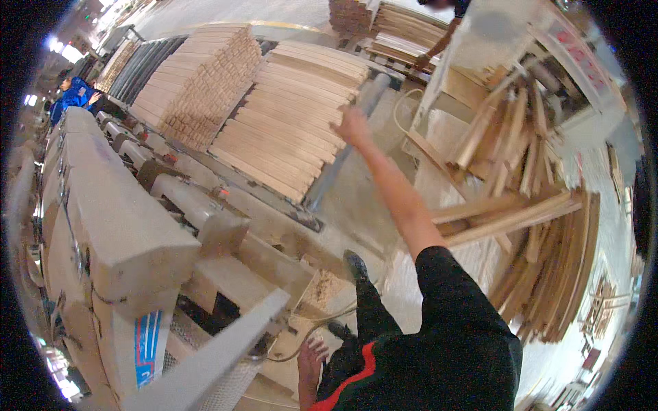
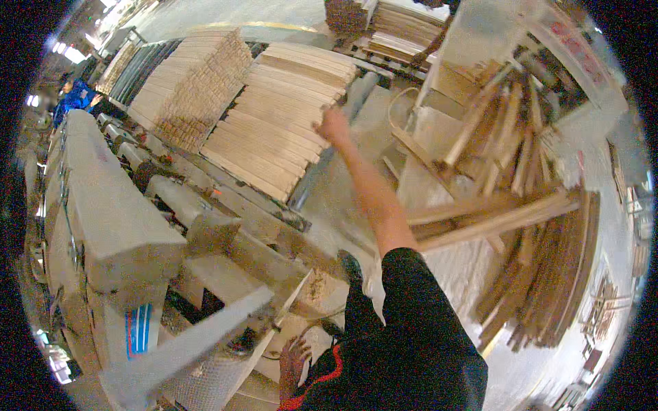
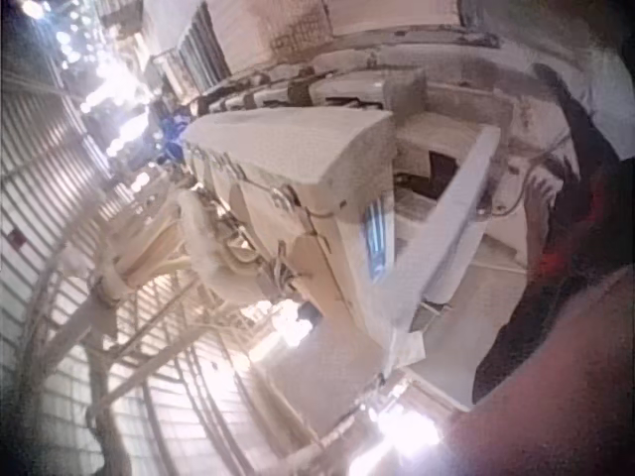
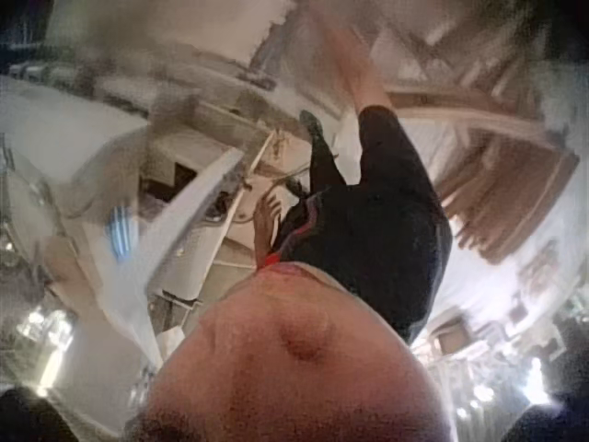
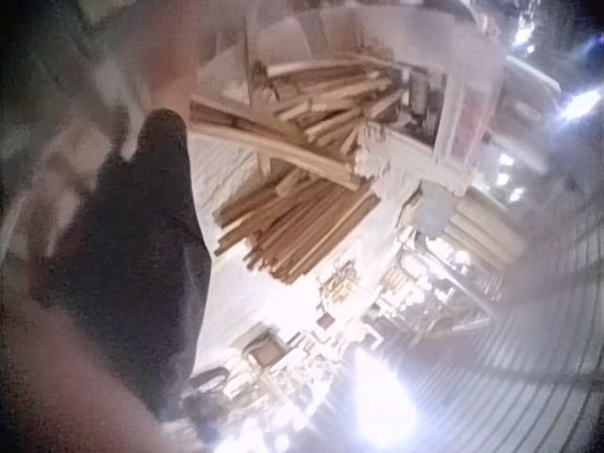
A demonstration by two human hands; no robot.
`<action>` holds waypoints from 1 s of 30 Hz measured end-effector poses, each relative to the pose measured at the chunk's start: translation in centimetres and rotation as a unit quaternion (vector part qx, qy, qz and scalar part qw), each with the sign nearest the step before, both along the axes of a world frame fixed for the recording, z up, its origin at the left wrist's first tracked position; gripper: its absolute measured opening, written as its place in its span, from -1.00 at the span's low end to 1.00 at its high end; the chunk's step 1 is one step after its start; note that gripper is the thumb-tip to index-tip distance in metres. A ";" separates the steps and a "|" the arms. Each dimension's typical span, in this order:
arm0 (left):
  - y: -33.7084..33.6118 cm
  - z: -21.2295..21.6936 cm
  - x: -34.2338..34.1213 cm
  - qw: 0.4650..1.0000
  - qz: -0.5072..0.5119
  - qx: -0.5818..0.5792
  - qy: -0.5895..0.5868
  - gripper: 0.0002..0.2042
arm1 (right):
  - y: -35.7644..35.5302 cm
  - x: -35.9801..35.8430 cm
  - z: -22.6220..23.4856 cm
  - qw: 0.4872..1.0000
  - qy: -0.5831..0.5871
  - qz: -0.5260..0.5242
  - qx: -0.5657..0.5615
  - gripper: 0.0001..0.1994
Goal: The person repeatedly picks up wooden planks and feeds them into a woodworking machine, then stacks the processed planks on a nearby pile. Later, the person picks up and examines printed documents while walking through the workshop.
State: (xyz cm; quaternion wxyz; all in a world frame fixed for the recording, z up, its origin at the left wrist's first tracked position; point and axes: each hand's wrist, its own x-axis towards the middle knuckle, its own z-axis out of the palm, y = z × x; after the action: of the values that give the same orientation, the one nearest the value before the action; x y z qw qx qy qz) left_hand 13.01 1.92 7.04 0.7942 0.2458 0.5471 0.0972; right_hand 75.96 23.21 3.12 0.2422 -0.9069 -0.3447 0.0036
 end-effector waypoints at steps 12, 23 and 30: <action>-2.6 -6.2 -1.7 0.982 0.063 -0.107 0.141 -0.55 | 8.5 26.4 -4.0 0.983 -0.056 0.046 -0.171 -0.04; 10.0 -7.4 20.7 0.980 0.015 0.103 0.168 -0.81 | 9.7 14.8 -0.3 0.964 -0.032 0.088 -0.247 -0.21; 26.6 -11.1 34.5 0.882 0.067 0.429 0.186 -0.54 | 3.3 -0.3 0.2 0.968 0.034 0.103 -0.228 -0.27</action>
State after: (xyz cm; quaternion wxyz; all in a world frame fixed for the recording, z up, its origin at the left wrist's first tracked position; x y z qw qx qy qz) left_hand 47.55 28.55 -4.07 0.4865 0.5387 0.6049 0.3275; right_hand 75.62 26.52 3.33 0.0387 -0.8973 -0.4175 0.1377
